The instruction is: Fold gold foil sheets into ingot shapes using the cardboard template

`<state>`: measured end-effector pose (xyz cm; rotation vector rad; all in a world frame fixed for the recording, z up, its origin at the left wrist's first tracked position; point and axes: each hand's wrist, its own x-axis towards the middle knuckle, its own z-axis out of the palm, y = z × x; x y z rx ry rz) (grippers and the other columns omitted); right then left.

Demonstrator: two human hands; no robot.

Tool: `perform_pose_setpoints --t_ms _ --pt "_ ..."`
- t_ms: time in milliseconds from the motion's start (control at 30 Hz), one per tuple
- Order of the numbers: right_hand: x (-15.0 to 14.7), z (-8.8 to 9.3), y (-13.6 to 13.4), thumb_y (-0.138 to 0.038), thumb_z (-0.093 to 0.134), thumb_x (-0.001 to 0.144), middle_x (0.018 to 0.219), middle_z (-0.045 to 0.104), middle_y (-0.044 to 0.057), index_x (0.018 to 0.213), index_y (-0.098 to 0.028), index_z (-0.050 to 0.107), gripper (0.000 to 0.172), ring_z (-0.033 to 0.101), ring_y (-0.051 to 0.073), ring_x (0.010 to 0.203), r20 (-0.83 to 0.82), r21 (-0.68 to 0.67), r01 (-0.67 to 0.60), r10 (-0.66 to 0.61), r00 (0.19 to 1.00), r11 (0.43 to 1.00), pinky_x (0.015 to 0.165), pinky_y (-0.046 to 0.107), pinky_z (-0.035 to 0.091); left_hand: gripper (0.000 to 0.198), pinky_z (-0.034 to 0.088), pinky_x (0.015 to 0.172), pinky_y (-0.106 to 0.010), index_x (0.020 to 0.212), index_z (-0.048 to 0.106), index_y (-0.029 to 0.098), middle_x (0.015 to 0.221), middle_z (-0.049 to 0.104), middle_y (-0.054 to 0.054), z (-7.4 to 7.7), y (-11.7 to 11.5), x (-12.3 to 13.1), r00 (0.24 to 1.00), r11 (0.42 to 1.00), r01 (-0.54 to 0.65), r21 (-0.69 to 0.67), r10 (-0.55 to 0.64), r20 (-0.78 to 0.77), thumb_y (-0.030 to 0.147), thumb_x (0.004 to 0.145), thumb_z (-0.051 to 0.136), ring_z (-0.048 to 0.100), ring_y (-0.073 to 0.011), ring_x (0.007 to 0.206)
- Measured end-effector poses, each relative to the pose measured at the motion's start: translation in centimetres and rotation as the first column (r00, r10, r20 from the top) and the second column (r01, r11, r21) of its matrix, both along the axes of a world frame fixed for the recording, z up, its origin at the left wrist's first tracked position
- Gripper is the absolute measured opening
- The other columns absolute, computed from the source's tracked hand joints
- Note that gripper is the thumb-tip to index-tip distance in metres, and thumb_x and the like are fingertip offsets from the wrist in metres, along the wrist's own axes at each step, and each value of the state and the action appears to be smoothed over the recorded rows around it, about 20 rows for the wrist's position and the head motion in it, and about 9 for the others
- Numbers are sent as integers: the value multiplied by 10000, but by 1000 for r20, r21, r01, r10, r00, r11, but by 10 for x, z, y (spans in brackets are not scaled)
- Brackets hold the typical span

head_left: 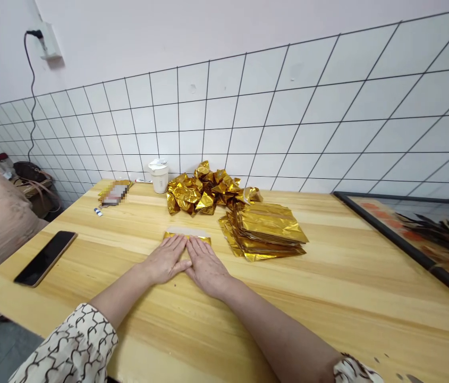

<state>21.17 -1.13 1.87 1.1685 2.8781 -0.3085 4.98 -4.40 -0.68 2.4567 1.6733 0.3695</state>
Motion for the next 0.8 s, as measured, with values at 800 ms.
perform_pose_setpoints --t_ms 800 --pt "48 -5 12 -529 171 941 1501 312 177 1432 -82 352 688 204 278 1413 2 246 101 -105 994 964 1126 484 226 512 300 1111 -419 1324 451 122 1436 433 -154 1 0 -18 999 993 -53 103 51 18 445 934 383 348 -245 1362"
